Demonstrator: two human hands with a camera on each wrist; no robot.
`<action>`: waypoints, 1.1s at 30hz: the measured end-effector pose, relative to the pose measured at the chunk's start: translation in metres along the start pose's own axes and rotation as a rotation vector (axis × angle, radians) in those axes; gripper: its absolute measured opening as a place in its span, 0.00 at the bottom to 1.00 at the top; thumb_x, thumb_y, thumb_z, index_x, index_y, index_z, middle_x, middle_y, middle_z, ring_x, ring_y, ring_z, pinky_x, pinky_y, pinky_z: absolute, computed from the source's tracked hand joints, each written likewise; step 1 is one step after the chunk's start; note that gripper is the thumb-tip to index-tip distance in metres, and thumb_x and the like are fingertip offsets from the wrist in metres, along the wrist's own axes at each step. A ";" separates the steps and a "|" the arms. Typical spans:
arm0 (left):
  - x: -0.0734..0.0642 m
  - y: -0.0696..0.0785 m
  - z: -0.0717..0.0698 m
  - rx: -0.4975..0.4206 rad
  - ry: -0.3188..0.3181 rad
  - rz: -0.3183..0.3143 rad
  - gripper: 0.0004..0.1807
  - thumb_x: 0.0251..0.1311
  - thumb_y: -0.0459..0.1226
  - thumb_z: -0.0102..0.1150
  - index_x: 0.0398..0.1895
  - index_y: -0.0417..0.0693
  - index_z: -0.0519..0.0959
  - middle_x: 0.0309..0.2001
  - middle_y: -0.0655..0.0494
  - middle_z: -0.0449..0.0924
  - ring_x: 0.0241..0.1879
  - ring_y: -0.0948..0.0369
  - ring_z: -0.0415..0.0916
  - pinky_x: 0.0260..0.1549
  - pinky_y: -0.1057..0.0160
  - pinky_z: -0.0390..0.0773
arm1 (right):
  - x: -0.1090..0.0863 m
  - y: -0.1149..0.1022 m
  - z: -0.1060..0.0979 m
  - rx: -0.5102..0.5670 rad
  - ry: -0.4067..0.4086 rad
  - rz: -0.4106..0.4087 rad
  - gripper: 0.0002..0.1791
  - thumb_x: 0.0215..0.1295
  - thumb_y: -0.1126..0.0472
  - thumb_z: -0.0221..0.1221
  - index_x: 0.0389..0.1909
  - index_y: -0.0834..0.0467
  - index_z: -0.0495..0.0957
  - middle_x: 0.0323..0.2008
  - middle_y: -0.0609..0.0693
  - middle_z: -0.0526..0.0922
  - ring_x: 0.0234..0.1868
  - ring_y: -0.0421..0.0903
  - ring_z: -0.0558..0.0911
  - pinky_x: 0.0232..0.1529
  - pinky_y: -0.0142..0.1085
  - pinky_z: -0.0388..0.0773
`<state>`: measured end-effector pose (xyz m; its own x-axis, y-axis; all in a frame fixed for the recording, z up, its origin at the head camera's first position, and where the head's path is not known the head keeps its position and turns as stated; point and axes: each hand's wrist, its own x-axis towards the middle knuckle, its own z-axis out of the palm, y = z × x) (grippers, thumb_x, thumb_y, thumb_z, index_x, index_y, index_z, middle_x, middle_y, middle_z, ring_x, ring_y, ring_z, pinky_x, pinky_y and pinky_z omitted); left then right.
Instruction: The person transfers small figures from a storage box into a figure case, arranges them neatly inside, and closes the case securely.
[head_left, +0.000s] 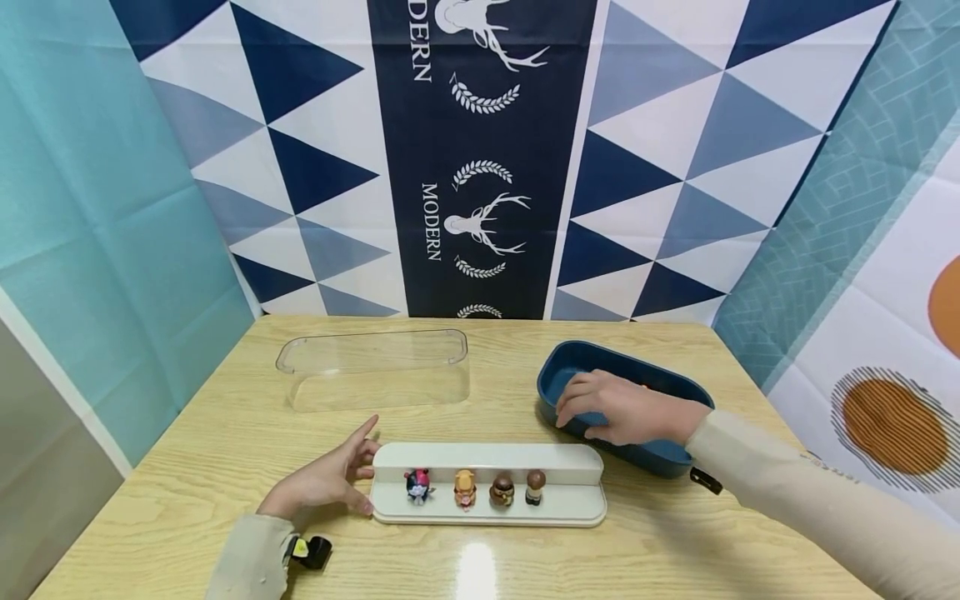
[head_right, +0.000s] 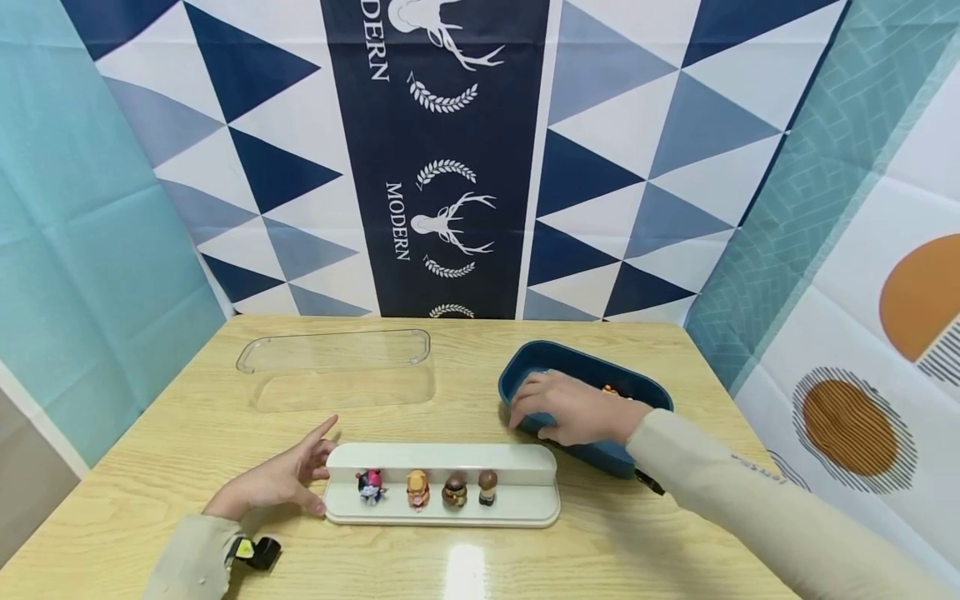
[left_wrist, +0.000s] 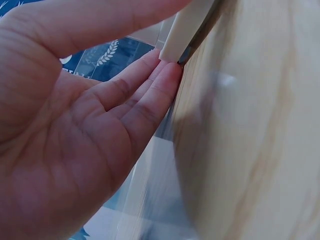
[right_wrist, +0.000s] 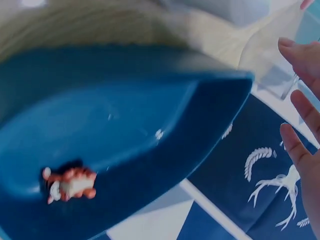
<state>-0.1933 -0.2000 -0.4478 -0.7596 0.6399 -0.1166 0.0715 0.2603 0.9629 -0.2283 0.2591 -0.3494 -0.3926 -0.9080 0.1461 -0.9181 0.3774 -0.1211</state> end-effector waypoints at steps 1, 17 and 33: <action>0.000 0.000 0.000 0.002 0.001 0.000 0.71 0.41 0.16 0.69 0.75 0.35 0.21 0.58 0.38 0.67 0.62 0.35 0.65 0.67 0.38 0.62 | -0.001 0.003 -0.002 -0.016 -0.003 0.011 0.22 0.52 0.69 0.73 0.48 0.49 0.83 0.50 0.46 0.82 0.52 0.46 0.76 0.50 0.49 0.77; 0.000 0.000 -0.001 -0.013 0.001 0.004 0.71 0.39 0.14 0.68 0.75 0.34 0.23 0.59 0.36 0.66 0.63 0.34 0.65 0.67 0.40 0.64 | -0.027 0.038 -0.018 -0.193 -0.103 0.165 0.25 0.48 0.73 0.73 0.49 0.56 0.82 0.50 0.54 0.81 0.53 0.56 0.76 0.50 0.60 0.77; -0.001 0.002 0.000 -0.011 0.003 0.001 0.71 0.39 0.14 0.68 0.75 0.34 0.22 0.59 0.36 0.67 0.62 0.34 0.65 0.66 0.39 0.63 | -0.045 0.071 -0.007 -0.177 -0.322 0.336 0.28 0.44 0.78 0.70 0.49 0.60 0.81 0.47 0.54 0.79 0.48 0.55 0.76 0.50 0.55 0.80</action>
<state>-0.1922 -0.1995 -0.4455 -0.7612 0.6382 -0.1151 0.0649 0.2516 0.9657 -0.2767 0.3281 -0.3581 -0.6568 -0.7307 -0.1861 -0.7501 0.6583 0.0629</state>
